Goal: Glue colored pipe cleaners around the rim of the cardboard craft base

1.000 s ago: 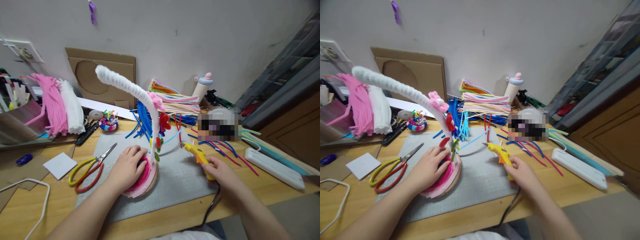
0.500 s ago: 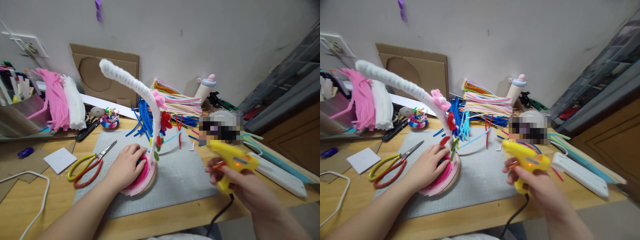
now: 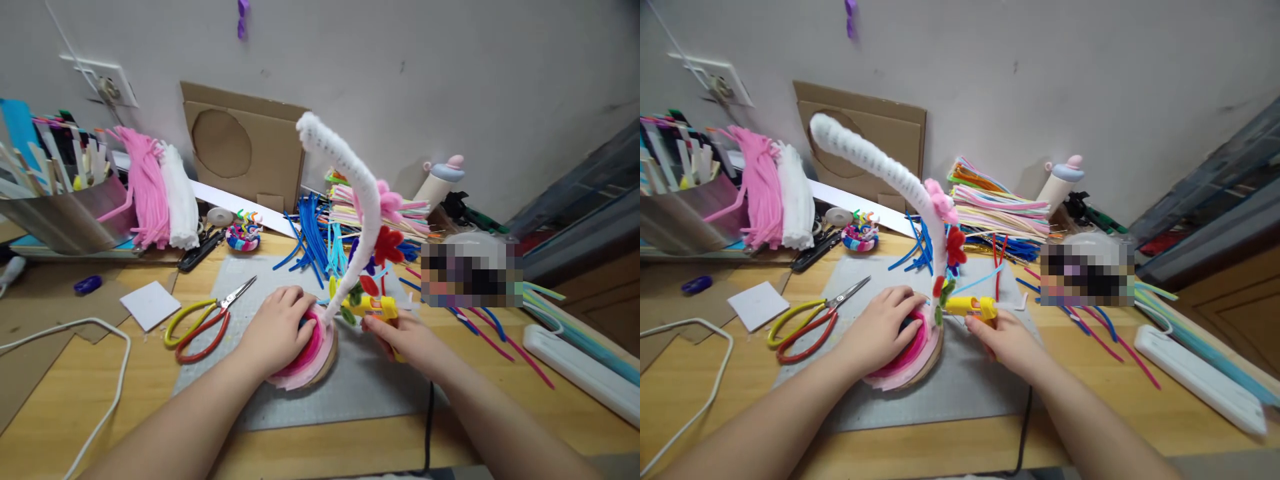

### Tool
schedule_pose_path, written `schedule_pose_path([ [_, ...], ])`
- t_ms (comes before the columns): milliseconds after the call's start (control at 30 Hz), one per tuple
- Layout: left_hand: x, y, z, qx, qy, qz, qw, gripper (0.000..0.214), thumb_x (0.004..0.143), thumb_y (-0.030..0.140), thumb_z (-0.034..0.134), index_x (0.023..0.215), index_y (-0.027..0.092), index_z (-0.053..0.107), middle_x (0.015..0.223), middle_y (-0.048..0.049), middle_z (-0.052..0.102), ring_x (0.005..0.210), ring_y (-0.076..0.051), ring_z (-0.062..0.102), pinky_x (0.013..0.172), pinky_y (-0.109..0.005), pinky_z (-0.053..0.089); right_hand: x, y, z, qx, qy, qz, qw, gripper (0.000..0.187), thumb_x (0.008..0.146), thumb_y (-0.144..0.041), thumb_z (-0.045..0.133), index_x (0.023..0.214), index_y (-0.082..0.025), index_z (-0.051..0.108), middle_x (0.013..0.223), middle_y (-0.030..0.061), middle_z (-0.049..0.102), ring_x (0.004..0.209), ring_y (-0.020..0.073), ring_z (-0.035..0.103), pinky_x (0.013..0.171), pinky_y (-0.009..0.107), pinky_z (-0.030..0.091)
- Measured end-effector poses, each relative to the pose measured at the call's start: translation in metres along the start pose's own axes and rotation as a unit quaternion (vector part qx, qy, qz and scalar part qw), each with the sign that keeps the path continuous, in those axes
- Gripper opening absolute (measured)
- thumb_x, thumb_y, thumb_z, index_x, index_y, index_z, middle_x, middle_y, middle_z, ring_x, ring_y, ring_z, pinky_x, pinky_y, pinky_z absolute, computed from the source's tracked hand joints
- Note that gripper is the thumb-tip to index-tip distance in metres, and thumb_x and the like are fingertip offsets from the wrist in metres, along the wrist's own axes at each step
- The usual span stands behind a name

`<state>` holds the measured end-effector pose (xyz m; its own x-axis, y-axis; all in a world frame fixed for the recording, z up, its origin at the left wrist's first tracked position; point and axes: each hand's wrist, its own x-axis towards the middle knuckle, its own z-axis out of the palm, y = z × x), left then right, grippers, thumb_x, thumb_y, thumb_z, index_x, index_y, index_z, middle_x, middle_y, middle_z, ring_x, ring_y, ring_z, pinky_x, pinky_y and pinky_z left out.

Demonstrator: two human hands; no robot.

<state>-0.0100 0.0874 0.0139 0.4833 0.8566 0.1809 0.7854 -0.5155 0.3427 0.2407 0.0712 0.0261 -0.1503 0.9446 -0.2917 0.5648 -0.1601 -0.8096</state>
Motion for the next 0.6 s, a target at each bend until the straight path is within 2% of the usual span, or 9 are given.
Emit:
schedule_pose_path([
  [367, -0.001, 0.001, 0.001, -0.014, 0.006, -0.005, 1.0, 0.03, 0.089, 0.031, 0.05, 0.118, 0.025, 0.057, 0.113, -0.0076, 0.056, 0.112, -0.026, 0.049, 0.098, -0.044, 0.041, 0.009, 0.003, 0.013, 0.061, -0.013, 0.037, 0.997, 0.053, 0.078, -0.07, 0.052, 0.062, -0.02, 0.051, 0.049, -0.0049, 0.044, 0.042, 0.0109, 0.045, 0.043, 0.024, 0.039],
  [600, -0.001, 0.001, 0.0, -0.011, 0.005, -0.006, 1.0, 0.029, 0.089, 0.032, 0.051, 0.117, 0.025, 0.058, 0.112, -0.0073, 0.056, 0.111, -0.026, 0.049, 0.098, -0.044, 0.041, 0.01, 0.001, 0.016, 0.062, -0.014, 0.042, 0.997, 0.052, 0.077, -0.07, 0.052, 0.067, -0.019, 0.054, 0.049, -0.0061, 0.042, 0.042, 0.0106, 0.043, 0.043, 0.024, 0.04],
])
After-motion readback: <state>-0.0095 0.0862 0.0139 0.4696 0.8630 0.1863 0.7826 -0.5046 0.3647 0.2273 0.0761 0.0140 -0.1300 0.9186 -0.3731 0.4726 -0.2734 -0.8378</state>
